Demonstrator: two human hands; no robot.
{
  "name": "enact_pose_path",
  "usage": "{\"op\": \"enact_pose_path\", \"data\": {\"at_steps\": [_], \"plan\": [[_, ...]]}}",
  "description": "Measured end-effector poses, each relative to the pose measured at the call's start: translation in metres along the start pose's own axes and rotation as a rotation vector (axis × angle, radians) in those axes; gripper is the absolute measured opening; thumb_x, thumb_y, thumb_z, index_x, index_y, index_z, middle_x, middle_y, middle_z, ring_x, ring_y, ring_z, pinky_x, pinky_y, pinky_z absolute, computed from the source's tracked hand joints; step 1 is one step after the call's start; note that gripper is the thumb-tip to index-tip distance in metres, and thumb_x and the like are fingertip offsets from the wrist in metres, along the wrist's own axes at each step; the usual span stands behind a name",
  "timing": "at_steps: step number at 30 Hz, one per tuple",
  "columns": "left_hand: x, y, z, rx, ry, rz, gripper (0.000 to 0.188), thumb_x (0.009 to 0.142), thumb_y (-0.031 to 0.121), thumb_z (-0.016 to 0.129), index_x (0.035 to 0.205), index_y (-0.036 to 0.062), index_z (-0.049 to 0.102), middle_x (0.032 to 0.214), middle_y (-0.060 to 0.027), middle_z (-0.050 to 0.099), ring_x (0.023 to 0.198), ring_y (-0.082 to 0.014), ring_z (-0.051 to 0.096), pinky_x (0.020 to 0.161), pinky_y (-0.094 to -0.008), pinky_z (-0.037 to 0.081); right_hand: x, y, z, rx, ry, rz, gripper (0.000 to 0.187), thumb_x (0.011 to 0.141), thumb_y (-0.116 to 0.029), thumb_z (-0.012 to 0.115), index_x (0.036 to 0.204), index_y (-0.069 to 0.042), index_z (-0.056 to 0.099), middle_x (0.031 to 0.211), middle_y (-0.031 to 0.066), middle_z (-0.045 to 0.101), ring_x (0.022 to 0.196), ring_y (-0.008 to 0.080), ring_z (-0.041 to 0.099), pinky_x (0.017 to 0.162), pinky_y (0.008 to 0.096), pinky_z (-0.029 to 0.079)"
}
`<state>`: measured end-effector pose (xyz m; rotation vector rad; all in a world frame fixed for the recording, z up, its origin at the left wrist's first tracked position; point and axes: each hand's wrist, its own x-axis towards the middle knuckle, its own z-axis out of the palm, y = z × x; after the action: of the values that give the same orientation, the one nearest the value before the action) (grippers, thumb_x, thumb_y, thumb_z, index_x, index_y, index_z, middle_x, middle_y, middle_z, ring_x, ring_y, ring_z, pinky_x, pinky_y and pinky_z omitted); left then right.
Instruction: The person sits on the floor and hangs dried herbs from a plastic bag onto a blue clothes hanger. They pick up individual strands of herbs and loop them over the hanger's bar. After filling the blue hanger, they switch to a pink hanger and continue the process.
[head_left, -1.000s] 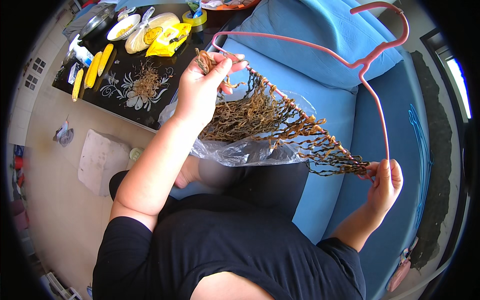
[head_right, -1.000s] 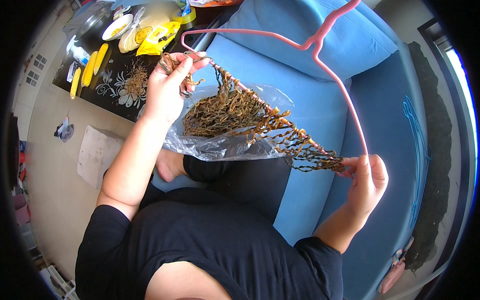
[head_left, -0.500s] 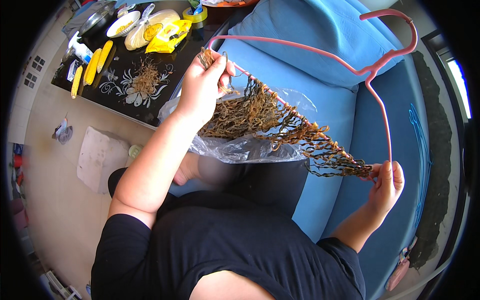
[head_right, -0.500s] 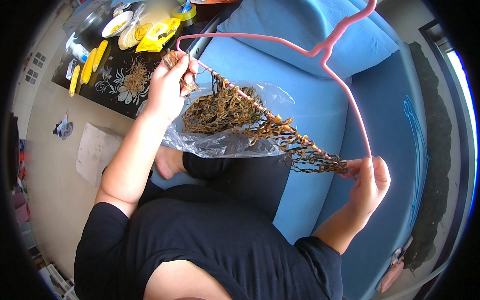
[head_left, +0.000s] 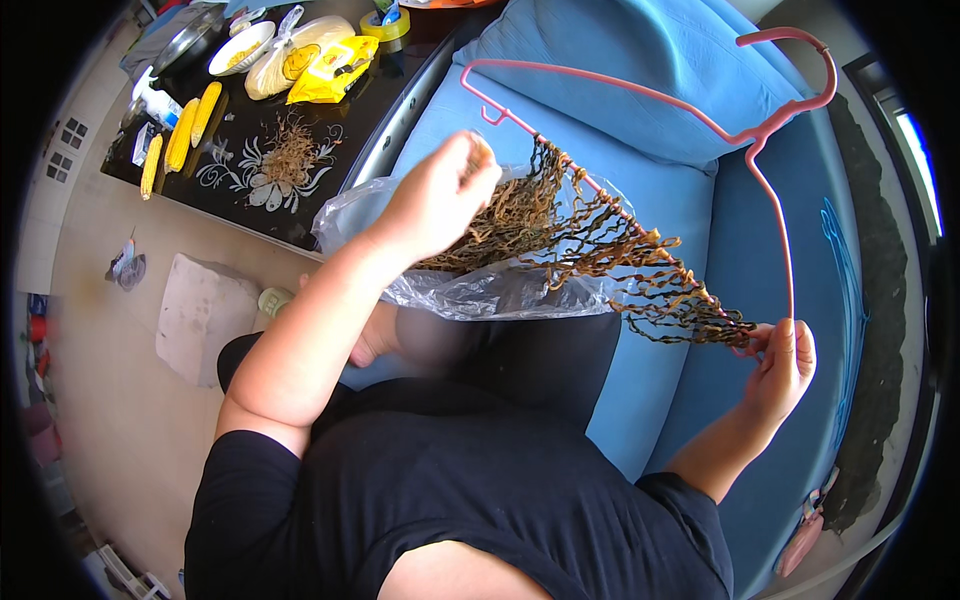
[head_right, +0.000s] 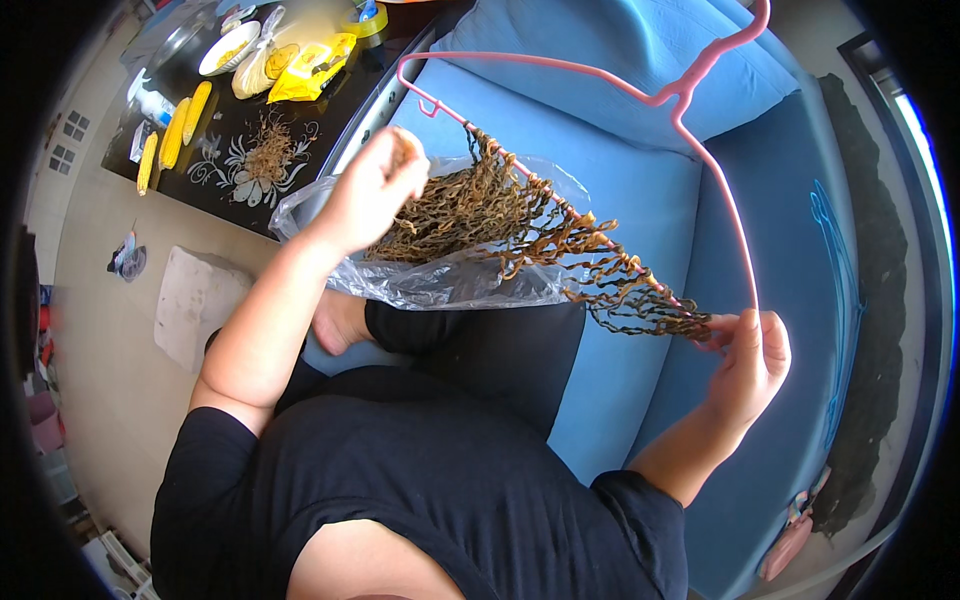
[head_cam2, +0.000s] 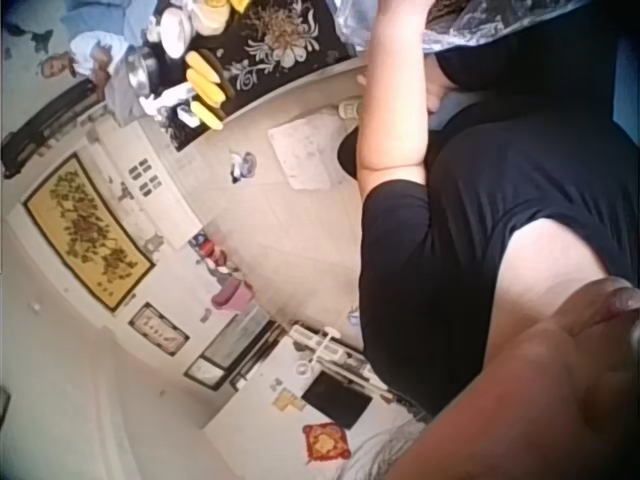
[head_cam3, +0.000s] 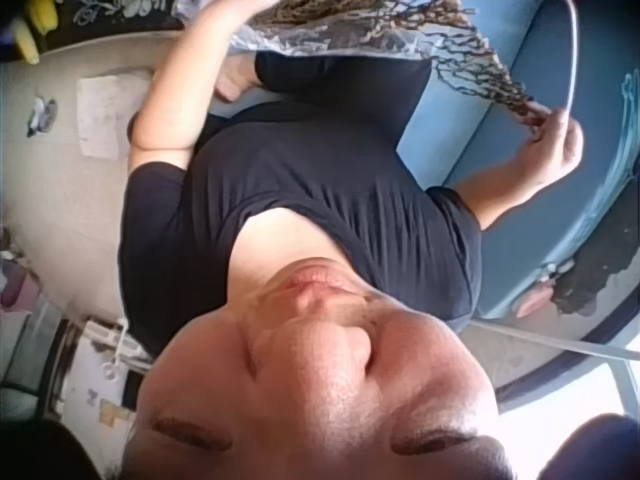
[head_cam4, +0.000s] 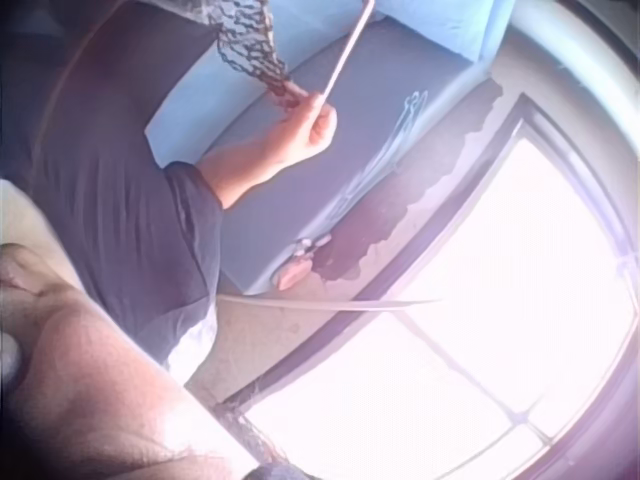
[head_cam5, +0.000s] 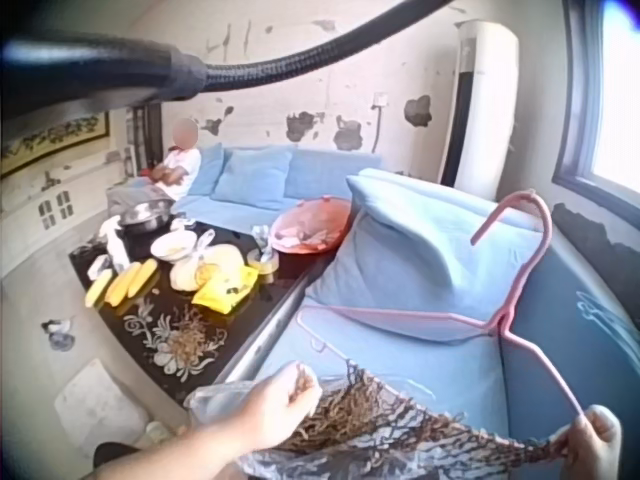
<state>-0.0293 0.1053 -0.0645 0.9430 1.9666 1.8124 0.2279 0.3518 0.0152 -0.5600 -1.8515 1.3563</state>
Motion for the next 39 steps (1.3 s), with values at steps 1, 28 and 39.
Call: {"op": "enact_pose_path", "data": {"at_steps": [1, 28, 39], "plan": [[-0.002, 0.002, 0.002, 0.375, -0.01, -0.098, 0.016, 0.084, 0.019, 0.055, 0.087, 0.0043, 0.048, 0.075, -0.007, 0.059, 0.072, -0.0185, 0.059, 0.065, -0.0295, 0.045, 0.0, 0.0, -0.001, 0.011, 0.007, 0.002, 0.021, 0.088, -0.013, 0.053, 0.068, -0.005, 0.051, 0.049, 0.001, 0.044, 0.049, 0.0091, 0.05, 0.045, 0.019, 0.039], [0.009, 0.006, 0.022, -0.01, 0.214, 0.063, 0.014, 0.076, 0.002, 0.066, 0.085, 0.0014, 0.056, 0.08, -0.0016, 0.058, 0.069, -0.0077, 0.053, 0.064, -0.0211, 0.045, 0.001, 0.002, -0.007, 0.109, -0.12, -0.017, 0.026, 0.088, -0.011, 0.049, 0.063, -0.006, 0.045, 0.063, 0.0112, 0.06, 0.048, 0.0103, 0.049, 0.046, 0.0229, 0.043], [0.005, 0.011, 0.021, 0.512, 0.344, 0.357, 0.013, 0.07, 0.006, 0.065, 0.078, 0.0055, 0.055, 0.076, -0.0046, 0.057, 0.072, -0.0206, 0.056, 0.064, -0.0324, 0.045, 0.0, 0.004, -0.005, 0.106, -0.106, 0.008, 0.024, 0.09, -0.014, 0.049, 0.068, -0.006, 0.049, 0.052, 0.0022, 0.045, 0.05, 0.0093, 0.046, 0.045, 0.0205, 0.037]]}}
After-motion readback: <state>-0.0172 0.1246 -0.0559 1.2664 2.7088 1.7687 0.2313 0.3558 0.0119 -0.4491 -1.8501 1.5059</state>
